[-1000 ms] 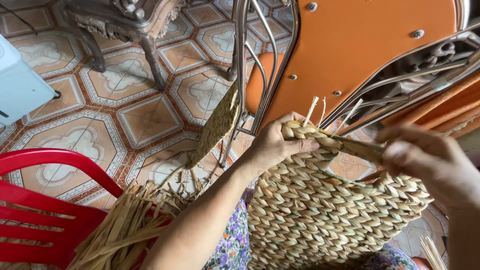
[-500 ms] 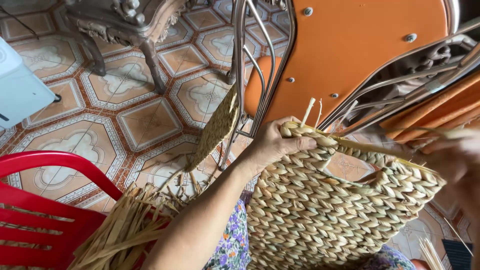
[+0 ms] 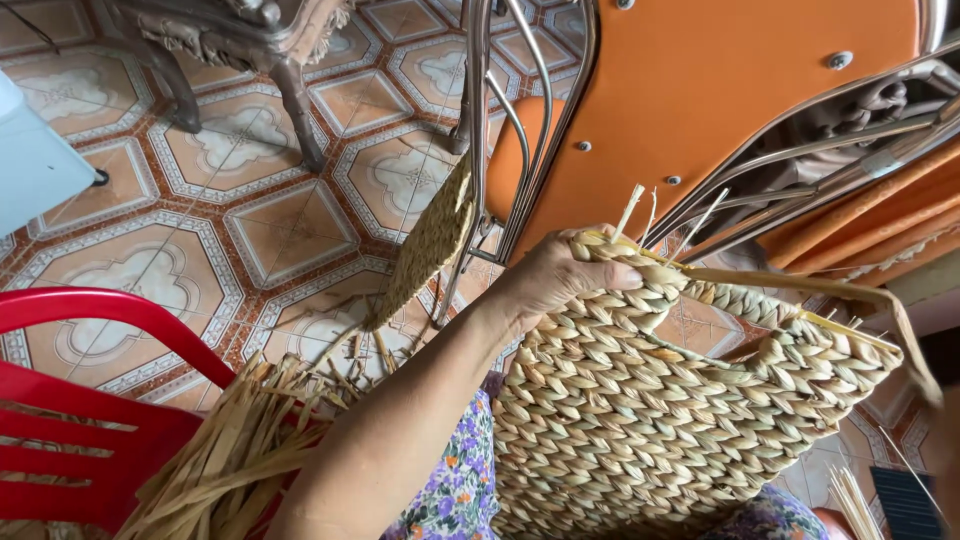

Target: Weaving and trimming a bag made from dried water hyacinth stalks.

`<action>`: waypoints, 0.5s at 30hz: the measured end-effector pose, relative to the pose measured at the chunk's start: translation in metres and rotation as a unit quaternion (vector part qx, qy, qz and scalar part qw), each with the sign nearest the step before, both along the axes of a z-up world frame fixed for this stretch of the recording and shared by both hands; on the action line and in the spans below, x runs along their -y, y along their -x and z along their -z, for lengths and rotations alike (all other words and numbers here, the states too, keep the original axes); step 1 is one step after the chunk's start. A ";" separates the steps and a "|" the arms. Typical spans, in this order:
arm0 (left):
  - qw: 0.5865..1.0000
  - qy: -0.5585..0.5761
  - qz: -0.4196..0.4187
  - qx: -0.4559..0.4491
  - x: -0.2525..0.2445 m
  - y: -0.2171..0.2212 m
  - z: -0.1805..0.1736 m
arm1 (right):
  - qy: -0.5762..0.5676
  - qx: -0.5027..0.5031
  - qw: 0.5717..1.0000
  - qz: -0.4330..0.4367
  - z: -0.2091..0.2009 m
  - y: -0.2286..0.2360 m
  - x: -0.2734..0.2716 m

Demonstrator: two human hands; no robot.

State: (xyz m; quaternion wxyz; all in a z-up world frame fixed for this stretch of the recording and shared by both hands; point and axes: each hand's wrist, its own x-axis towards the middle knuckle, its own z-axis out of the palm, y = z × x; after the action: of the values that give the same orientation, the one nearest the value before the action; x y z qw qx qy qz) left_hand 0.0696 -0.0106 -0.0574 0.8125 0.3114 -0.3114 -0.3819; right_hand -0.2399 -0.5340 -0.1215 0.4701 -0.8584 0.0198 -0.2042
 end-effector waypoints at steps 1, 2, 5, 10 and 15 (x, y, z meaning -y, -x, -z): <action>1.000 0.000 0.000 -0.002 0.000 0.001 0.000 | 0.013 0.007 1.000 -0.004 -0.052 -0.079 -0.077; 1.000 -0.018 -0.017 0.014 0.001 0.002 0.000 | 0.025 0.014 1.000 -0.008 -0.085 -0.094 -0.171; 0.994 -0.069 -0.067 0.046 0.001 0.000 -0.001 | 0.073 -0.027 0.997 -0.026 -0.160 -0.095 -0.320; 0.980 -0.122 -0.128 0.092 -0.001 -0.002 0.001 | 0.138 -0.150 0.979 0.005 -0.153 -0.121 -0.348; 0.993 -0.015 -0.045 0.105 -0.006 0.000 -0.007 | -0.017 -0.052 0.997 -0.048 -0.143 -0.128 -0.338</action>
State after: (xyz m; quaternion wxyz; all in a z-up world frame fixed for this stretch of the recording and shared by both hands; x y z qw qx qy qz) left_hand 0.0694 -0.0044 -0.0504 0.7868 0.3755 -0.3749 -0.3153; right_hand -0.1114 -0.1959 0.0220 0.4921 -0.8597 0.0066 -0.1365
